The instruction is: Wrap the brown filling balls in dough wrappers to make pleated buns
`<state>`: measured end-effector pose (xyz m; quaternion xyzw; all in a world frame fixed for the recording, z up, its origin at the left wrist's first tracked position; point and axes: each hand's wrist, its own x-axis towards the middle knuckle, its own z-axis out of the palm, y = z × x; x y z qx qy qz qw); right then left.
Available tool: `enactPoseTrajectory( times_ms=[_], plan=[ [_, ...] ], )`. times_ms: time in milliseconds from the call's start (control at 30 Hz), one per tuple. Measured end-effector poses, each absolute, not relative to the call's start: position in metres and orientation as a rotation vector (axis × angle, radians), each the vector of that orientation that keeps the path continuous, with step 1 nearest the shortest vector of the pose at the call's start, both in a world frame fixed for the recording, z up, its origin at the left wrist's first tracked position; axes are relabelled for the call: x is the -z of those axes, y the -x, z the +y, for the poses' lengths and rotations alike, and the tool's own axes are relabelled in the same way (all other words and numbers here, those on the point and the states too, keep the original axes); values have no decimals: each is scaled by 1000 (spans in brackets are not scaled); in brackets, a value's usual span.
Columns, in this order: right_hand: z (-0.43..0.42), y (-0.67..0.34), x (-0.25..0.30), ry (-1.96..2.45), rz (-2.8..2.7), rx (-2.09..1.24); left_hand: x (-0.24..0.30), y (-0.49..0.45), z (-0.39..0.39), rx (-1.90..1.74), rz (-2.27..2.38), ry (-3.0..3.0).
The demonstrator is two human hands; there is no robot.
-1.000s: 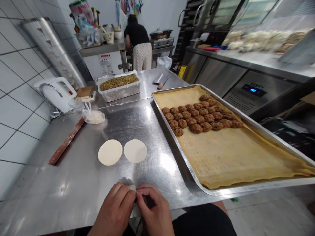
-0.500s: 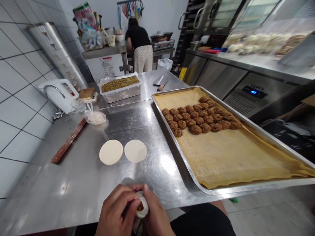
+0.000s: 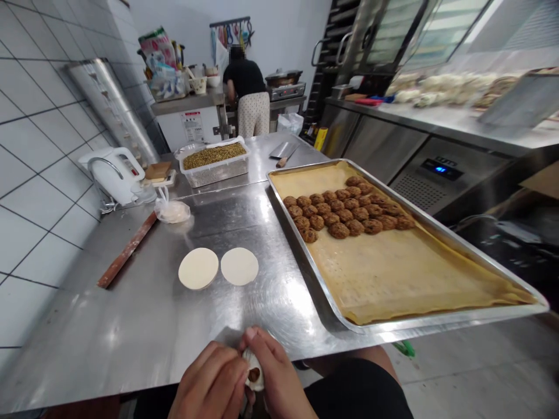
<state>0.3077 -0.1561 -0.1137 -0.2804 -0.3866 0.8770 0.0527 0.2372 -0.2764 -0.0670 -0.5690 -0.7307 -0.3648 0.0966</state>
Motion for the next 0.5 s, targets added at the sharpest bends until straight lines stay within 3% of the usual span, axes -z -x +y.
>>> enactPoseTrajectory(
  times_ms=[133, 333, 500],
  plan=[
    [-152, -315, 107, 792, -1314, -2559, 68, -238, -278, 867, -2130, 1746],
    [-151, -328, 101, 719, -1189, -2788, 54, -244, -276, 862, -2012, 1715],
    [-150, -331, 102, 808, -1295, -2612, 52, -248, -272, 771, -1989, 1821]
  ],
)
